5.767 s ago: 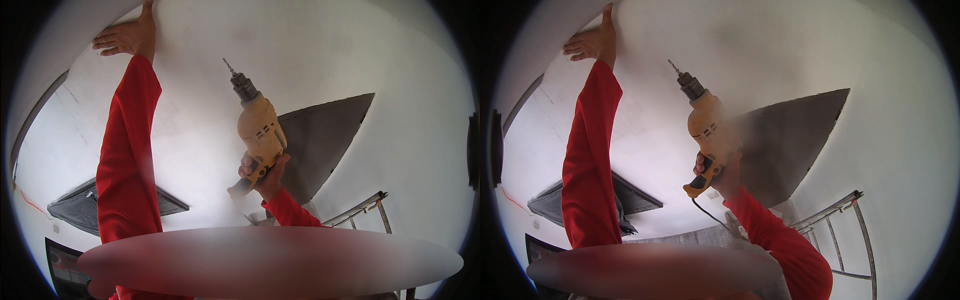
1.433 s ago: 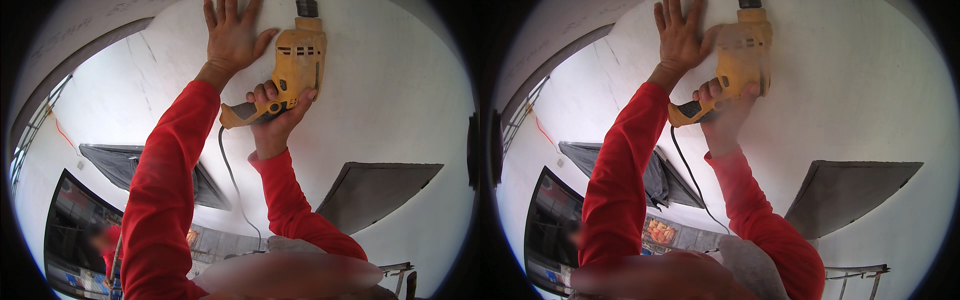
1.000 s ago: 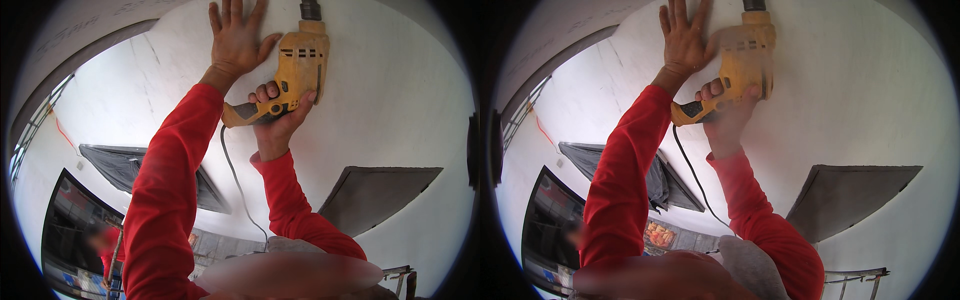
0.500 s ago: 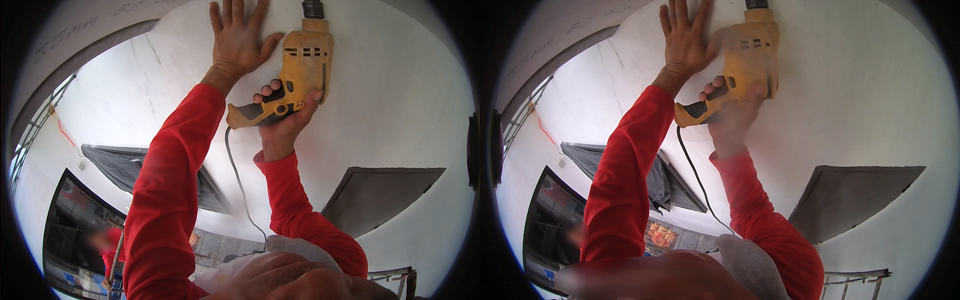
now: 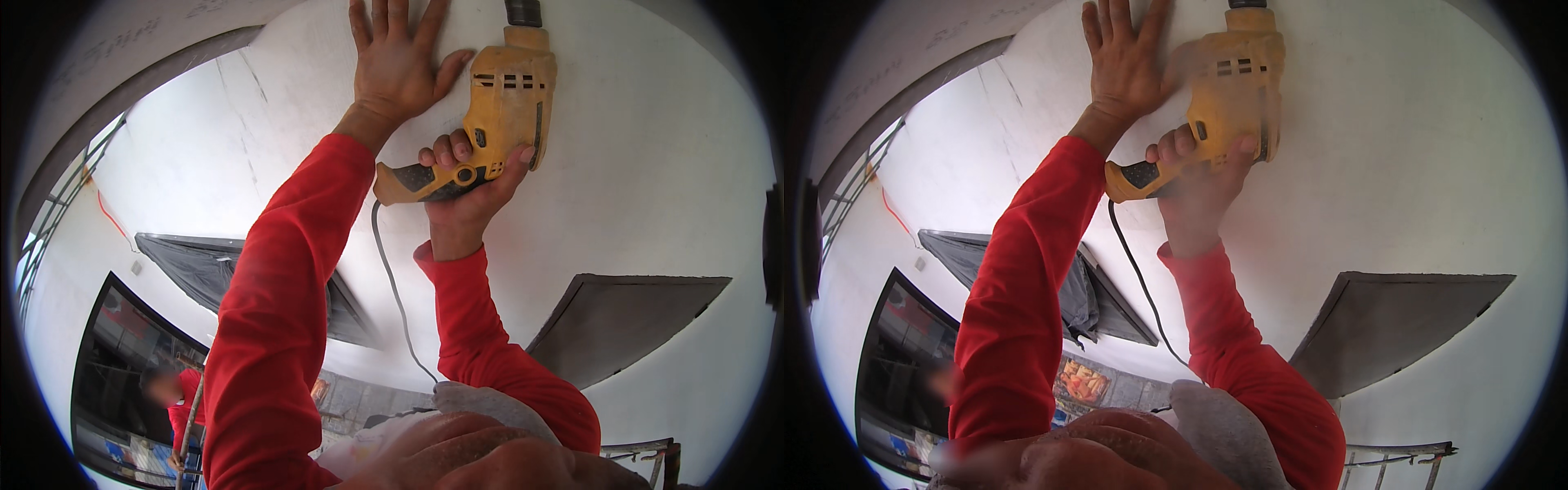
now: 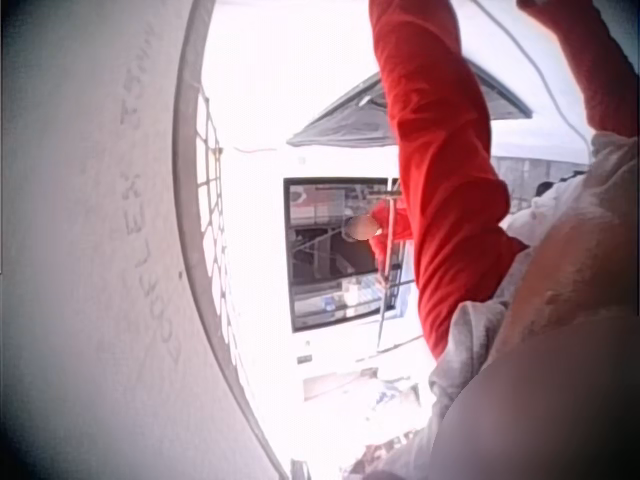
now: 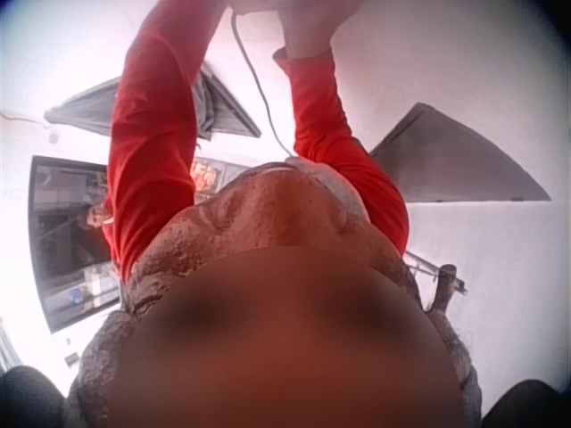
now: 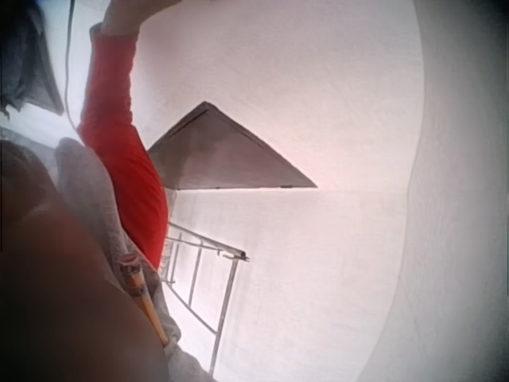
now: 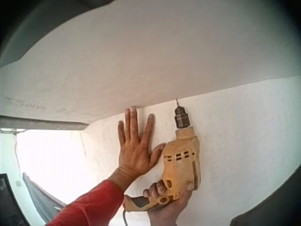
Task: The person drills holes in the ceiling, then uses a manual toggle bolt tool to install anchors. The person repeats this sequence at multiple ceiling locations while standing on a scaffold.
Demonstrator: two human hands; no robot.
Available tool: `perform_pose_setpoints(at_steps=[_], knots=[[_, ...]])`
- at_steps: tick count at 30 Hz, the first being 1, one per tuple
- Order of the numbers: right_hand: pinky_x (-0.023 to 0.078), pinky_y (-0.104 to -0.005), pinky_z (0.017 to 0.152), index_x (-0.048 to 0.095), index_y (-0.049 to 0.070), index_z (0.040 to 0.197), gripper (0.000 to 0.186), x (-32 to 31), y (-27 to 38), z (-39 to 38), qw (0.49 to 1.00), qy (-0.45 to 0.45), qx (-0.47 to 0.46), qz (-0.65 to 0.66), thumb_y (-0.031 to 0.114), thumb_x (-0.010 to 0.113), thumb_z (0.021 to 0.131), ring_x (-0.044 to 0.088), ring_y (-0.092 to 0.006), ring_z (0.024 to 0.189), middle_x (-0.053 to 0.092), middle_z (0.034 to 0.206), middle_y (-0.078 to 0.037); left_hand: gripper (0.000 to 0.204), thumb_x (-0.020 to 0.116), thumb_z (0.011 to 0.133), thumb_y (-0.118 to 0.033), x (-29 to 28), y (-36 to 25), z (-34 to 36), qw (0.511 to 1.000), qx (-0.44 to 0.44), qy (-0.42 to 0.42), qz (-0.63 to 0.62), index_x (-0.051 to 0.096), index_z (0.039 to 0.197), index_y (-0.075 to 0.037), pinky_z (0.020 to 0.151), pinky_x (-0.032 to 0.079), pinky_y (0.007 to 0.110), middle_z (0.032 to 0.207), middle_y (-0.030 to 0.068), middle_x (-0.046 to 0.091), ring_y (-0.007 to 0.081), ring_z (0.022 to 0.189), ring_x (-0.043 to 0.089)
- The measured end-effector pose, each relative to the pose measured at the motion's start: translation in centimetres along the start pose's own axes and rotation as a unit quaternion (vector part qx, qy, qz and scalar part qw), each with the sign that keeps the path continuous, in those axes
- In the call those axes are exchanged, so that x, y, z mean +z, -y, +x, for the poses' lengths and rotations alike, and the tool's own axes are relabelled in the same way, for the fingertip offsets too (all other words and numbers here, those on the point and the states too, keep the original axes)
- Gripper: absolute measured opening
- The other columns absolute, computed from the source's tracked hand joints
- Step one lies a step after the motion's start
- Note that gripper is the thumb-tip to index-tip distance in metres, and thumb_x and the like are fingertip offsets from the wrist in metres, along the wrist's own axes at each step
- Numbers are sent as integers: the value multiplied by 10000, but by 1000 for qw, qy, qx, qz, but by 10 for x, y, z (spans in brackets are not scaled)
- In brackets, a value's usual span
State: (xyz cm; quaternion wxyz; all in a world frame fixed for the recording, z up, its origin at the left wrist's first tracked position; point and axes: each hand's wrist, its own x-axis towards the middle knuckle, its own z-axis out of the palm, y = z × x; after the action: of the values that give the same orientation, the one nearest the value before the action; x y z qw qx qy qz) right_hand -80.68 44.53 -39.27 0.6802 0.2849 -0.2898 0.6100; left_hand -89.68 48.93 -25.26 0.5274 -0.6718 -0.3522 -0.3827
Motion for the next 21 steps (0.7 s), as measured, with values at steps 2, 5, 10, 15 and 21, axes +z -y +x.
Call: perform_pose_setpoints(at_steps=[2, 5, 10, 15, 21], knots=[[510, -424, 770, 530, 91, 1189, 680, -1, 1, 0, 1000, -15, 1, 13, 731, 469, 967, 577, -213, 790, 580, 858, -43, 855, 468, 987, -609, 1, -2, 0, 1000, 1, 1, -1, 253, 1632, -90, 1216, 38, 657, 1678, 332, 10, 495, 1563, -5], [548, -426, 757, 534, 74, 1235, 689, 0, 0, 0, 997, -53, -21, -51, 711, 457, 984, 647, -246, 843, 638, 919, -76, 852, 468, 987, -605, 1, -4, 2, 1000, 1, 0, -1, 256, 1631, -88, 1215, 41, 660, 1676, 334, 11, 497, 1562, -6], [585, -428, 745, 534, 54, 1296, 717, 1, -4, 2, 991, -56, -50, -108, 699, 446, 995, 710, -288, 928, 693, 1018, -124, 852, 469, 986, -598, 0, -4, 3, 1000, 4, -1, -3, 251, 1633, -89, 1215, 39, 662, 1676, 335, 8, 498, 1562, -11], [580, -424, 760, 532, 53, 1299, 704, 0, -8, 2, 994, -46, -52, -84, 686, 442, 1004, 708, -281, 922, 693, 1032, -124, 854, 468, 985, -599, 0, -1, 1, 1000, 3, 3, 0, 252, 1633, -86, 1213, 36, 668, 1675, 336, 6, 499, 1561, -11], [577, -423, 772, 533, 55, 1297, 690, -1, -9, 2, 995, -42, -55, -76, 674, 394, 1026, 704, -282, 928, 691, 1040, -123, 856, 468, 987, -601, 3, -2, 1, 1000, 4, 3, -10, 250, 1633, -83, 1211, 31, 671, 1673, 341, 16, 501, 1561, -11]])
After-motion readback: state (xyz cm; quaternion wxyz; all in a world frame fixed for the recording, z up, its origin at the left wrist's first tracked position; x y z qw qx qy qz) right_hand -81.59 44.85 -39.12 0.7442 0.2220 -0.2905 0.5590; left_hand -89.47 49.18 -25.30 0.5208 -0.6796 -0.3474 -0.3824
